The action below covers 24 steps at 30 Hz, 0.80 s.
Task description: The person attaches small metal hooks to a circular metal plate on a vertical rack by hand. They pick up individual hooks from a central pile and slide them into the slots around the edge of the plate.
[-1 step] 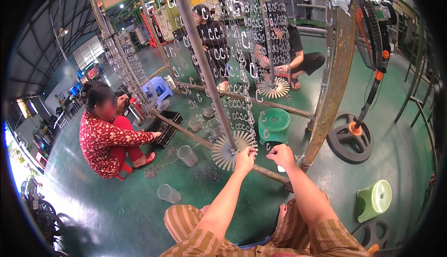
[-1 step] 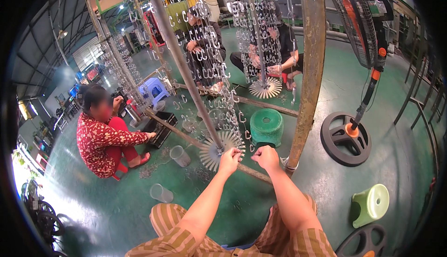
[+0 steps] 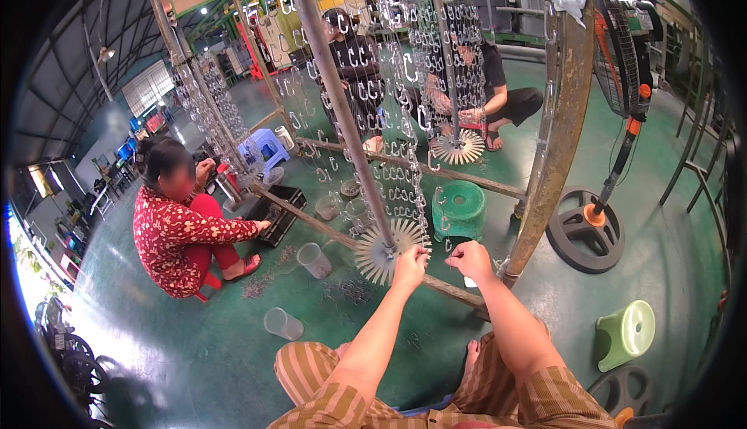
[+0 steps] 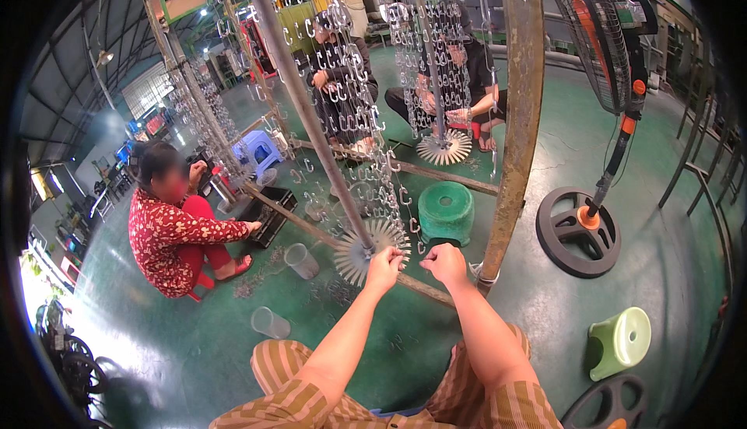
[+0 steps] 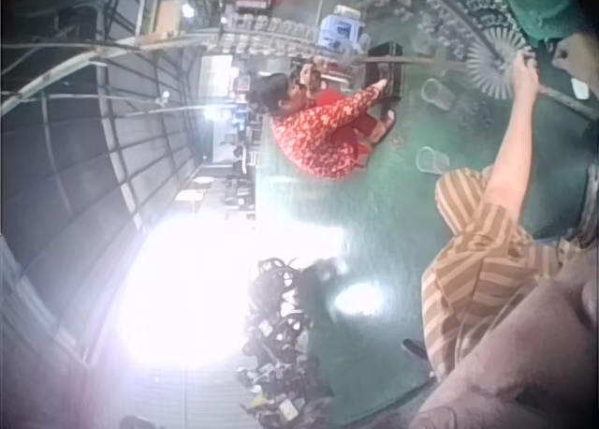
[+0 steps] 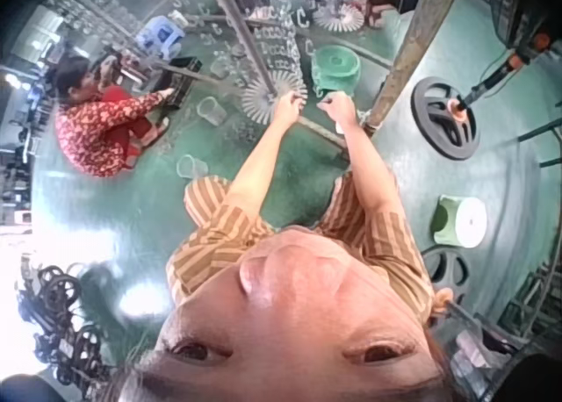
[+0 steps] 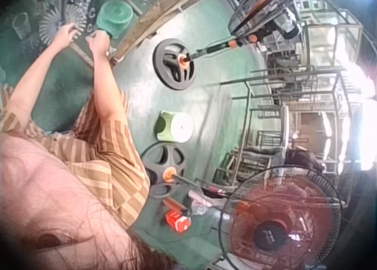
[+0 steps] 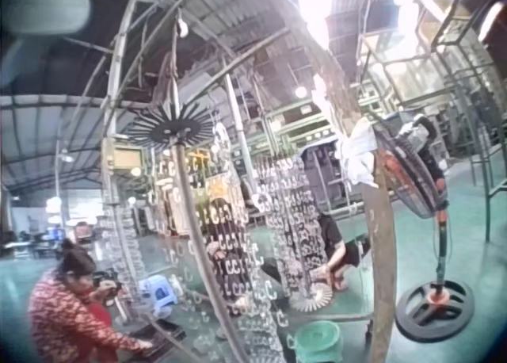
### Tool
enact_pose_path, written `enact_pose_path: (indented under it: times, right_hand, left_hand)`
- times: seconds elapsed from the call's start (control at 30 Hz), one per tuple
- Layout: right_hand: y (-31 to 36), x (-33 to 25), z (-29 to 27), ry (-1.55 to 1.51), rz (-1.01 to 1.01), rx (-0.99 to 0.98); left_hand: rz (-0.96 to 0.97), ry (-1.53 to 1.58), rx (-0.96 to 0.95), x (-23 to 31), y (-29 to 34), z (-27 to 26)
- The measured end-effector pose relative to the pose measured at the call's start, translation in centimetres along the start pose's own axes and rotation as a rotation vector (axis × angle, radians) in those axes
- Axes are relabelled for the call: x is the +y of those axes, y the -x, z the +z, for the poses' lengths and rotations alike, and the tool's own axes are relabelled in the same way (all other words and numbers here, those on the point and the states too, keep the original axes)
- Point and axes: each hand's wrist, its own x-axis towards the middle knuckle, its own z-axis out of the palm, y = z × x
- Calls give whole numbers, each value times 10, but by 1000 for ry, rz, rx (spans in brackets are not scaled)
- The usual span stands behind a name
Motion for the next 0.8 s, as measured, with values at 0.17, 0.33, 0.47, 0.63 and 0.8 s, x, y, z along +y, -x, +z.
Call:
enact_pose_path:
  times: [0.17, 0.33, 0.47, 0.63, 0.8]
  right_hand:
    - [-3, 1, 0, 1, 14, 32]
    - [-7, 0, -3, 19, 57, 103]
    - [-9, 1, 0, 11, 74, 75]
    - [-12, -3, 2, 24, 78, 63]
    - [-16, 1, 0, -22, 57, 78]
  left_hand:
    - [-18, -37, -5, 7, 1, -3]
    - [-24, -88, -4, 14, 0, -9]
    - [-29, -96, -15, 25, -1, -20]
    - [74, -116, -50, 49, -5, -63]
    - [260, 78, -14, 128, -23, -114]
